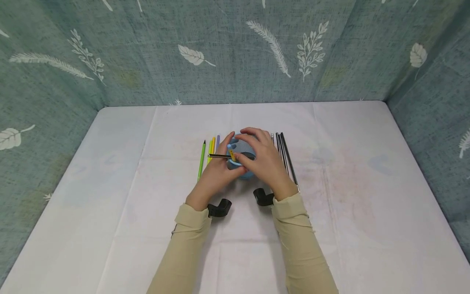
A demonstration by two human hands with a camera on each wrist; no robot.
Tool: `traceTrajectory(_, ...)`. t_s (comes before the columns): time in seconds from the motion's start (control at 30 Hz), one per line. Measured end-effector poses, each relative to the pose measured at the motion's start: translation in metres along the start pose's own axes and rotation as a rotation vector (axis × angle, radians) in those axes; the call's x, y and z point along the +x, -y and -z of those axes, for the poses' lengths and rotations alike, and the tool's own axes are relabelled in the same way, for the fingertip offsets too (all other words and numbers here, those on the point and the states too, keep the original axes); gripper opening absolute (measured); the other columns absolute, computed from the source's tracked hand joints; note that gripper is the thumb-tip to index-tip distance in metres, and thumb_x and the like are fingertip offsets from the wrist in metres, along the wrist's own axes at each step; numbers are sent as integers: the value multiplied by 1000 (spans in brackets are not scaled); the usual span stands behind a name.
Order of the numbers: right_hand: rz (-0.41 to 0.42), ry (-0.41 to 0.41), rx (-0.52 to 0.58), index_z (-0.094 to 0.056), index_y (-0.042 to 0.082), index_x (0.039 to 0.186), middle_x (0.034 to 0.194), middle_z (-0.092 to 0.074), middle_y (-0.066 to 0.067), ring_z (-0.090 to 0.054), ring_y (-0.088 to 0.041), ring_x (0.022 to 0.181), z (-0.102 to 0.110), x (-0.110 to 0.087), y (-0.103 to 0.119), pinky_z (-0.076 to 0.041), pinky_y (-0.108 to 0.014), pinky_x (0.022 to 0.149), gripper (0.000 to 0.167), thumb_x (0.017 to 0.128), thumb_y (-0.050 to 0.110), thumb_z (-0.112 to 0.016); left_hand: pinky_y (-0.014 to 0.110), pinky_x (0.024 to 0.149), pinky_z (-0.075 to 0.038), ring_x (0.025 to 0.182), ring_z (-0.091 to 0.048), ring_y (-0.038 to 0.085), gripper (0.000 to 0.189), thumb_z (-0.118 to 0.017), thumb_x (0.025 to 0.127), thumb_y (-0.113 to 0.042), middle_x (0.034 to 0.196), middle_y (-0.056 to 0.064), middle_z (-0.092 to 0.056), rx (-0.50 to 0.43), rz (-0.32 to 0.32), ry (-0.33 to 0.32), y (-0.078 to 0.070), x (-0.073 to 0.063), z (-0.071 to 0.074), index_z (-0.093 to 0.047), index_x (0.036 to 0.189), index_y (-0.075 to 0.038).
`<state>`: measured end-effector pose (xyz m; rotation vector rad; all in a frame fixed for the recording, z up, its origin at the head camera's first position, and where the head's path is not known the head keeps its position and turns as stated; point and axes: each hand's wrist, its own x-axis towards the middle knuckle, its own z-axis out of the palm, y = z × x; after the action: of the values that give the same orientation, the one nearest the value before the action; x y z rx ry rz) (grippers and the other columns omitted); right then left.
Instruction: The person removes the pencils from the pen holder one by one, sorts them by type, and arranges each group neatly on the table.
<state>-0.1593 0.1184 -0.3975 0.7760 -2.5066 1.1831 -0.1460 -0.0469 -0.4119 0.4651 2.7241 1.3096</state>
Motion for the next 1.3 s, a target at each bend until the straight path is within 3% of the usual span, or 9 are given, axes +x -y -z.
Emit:
traceTrajectory(0.27, 51, 101, -9, -59, 18, 117, 118, -55, 1, -46, -18, 112, 2, -2, 0, -35, -39, 93, 29, 89, 24, -53, 45, 99, -28, 133, -12, 25, 92, -58, 75, -59, 147, 3, -13, 0, 16, 20, -3, 0, 0, 1, 142, -36)
traceTrajectory(0.5, 139, 160, -40, -66, 17, 100, 97, -62, 3, -54, -14, 89, 6, -1, 1, -35, -38, 90, 19, 90, 17, -50, 42, 97, -31, 132, -18, 19, 90, -55, 76, -61, 146, 2, -15, 9, -19, 3, -1, 1, 0, 0, 142, -34)
traceTrajectory(0.63, 123, 210, -38, -67, 15, 101, 98, -62, 3, -54, -15, 90, 8, -2, 3, -30, -41, 97, 20, 91, 19, -50, 44, 96, -33, 130, -22, 19, 89, -55, 75, -61, 146, 3, -17, 5, -16, -5, 0, 1, -1, -1, 142, -36)
traceTrajectory(0.73, 108, 229, -17, -66, 16, 107, 102, -62, 4, -54, -15, 95, 9, -2, 4, -33, -39, 94, 22, 91, 22, -51, 44, 96, -32, 131, -22, 20, 90, -55, 75, -61, 145, 4, -18, 3, -23, -10, 1, 1, -2, -1, 142, -35)
traceTrajectory(0.9, 96, 227, 10, -65, 20, 108, 102, -62, 8, -53, -10, 92, 10, -1, 4, -39, -33, 85, 22, 90, 27, -54, 43, 97, -32, 130, -23, 21, 90, -55, 75, -62, 145, 5, -20, 8, -30, -21, 2, 1, -1, -1, 142, -35)
traceTrajectory(1.07, 87, 215, 2, -66, 17, 107, 102, -62, 5, -54, -12, 94, 11, -1, 4, -38, -33, 88, 23, 89, 26, -55, 43, 95, -33, 129, -25, 21, 89, -54, 75, -63, 146, 1, -20, 11, -23, -18, 2, 1, -1, -4, 143, -33)
traceTrajectory(1.2, 44, 183, -24, -65, 16, 109, 104, -62, 3, -54, -14, 97, 13, -2, 5, -40, -34, 83, 25, 88, 27, -57, 40, 96, -33, 129, -25, 18, 90, -54, 74, -64, 145, -7, -19, 14, -22, -17, 2, 2, -2, -9, 144, -28)
traceTrajectory(1.3, 19, 142, -33, -64, 14, 111, 104, -62, 1, -54, -15, 95, 15, -3, 6, -42, -34, 76, 27, 87, 25, -59, 40, 96, -34, 128, -27, 18, 93, -55, 71, -66, 145, -5, -21, 10, 8, -21, 2, 1, -2, -7, 142, -33)
